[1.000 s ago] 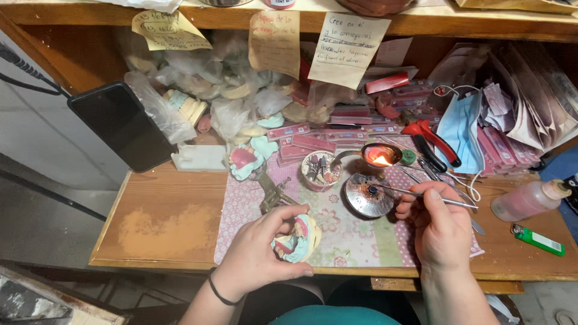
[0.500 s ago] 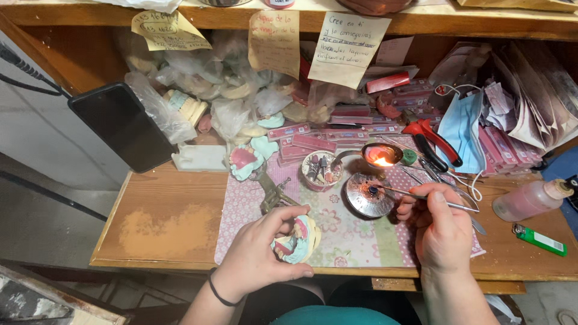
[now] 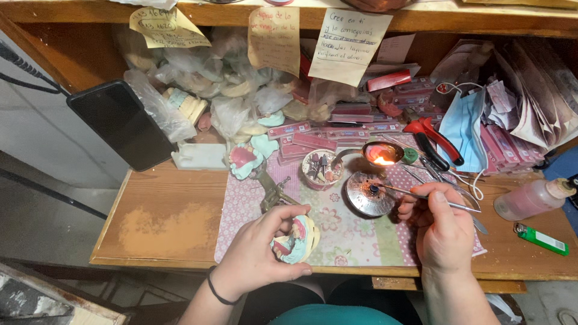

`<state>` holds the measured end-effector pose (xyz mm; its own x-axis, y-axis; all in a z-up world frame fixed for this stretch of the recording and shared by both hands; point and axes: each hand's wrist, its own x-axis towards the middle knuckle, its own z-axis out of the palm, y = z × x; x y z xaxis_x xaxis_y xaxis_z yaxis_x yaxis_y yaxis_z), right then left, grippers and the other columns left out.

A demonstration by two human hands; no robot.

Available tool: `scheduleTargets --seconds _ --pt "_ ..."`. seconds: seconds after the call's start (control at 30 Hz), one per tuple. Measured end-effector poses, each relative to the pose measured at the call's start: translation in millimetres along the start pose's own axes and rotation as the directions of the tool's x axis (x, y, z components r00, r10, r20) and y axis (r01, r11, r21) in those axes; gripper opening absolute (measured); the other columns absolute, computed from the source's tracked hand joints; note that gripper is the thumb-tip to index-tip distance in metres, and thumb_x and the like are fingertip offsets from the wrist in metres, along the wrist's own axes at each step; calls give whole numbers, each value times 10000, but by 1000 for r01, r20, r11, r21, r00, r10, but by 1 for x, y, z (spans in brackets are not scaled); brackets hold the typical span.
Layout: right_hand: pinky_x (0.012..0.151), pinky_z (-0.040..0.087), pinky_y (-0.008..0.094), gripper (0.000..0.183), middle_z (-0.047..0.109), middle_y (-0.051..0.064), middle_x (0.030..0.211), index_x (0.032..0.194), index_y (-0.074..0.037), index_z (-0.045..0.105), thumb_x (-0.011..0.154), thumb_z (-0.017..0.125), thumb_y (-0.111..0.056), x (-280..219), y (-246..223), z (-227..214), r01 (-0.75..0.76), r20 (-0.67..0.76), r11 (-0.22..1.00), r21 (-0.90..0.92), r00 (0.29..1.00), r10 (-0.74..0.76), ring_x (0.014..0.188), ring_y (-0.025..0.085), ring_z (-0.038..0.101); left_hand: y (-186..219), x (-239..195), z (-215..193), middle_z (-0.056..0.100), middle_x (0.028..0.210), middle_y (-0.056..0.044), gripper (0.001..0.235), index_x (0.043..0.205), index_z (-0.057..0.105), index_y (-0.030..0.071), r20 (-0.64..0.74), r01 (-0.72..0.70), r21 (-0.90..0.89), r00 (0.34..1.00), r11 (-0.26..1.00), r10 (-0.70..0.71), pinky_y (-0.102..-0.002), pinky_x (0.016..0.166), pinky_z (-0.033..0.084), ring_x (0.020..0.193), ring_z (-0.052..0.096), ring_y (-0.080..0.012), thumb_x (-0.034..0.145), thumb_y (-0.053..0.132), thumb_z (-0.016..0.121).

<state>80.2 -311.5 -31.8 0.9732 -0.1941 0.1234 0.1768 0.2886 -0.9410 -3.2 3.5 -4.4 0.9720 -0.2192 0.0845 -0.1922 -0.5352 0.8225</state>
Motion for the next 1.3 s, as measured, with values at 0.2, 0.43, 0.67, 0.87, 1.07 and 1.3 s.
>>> scheduleTargets --seconds 0.2,0.43,0.67,0.87,1.07,1.3 --pt "665 552 290 314 656 188 821 1060 -8 642 1067 597 -318 -9 -5 9 79 7 997 -2 997 -79 679 238 649 2 -1 -2 711 1054 27 906 1420 553 338 19 35 9 999 999 -35 -308 857 522 977 695 -149 597 486 901" --pt "831 621 510 182 700 301 987 1039 45 620 1059 567 -129 -45 -15 45 -59 485 937 345 865 -124 833 409 737 -1 -1 -2 694 1050 -6 916 1418 542 316 10 5 18 1000 1000 -6 -313 872 517 964 712 -180 598 501 907" --pt "788 634 424 209 697 232 1008 999 14 628 1012 601 -193 -48 -16 60 0 612 993 121 788 -74 811 321 740 1 -2 -5 697 1137 18 887 1404 539 301 25 -11 24 1000 1000 10 -338 867 513 1011 702 -192 615 510 886" --pt "798 589 383 226 705 196 970 975 -10 619 1000 603 -234 -45 -29 65 95 675 995 -11 735 -63 777 272 722 3 -1 -6 708 1202 48 871 1396 537 268 16 -54 14 998 998 54 -348 872 528 1035 708 -191 627 488 883" --pt "806 566 332 317 729 142 935 934 -47 630 1013 537 -339 -39 -52 71 339 769 921 -191 635 -74 852 230 716 2 -1 -5 695 1247 66 869 1403 533 276 20 -45 24 999 999 44 -356 876 532 1048 702 -191 632 483 876" --pt "774 627 386 213 686 224 992 1018 25 622 1035 577 -183 -48 -18 59 -20 561 988 152 825 -70 799 314 740 3 -1 -7 688 1276 63 864 1405 528 269 37 -46 20 998 999 45 -370 870 522 1072 716 -209 650 530 857"
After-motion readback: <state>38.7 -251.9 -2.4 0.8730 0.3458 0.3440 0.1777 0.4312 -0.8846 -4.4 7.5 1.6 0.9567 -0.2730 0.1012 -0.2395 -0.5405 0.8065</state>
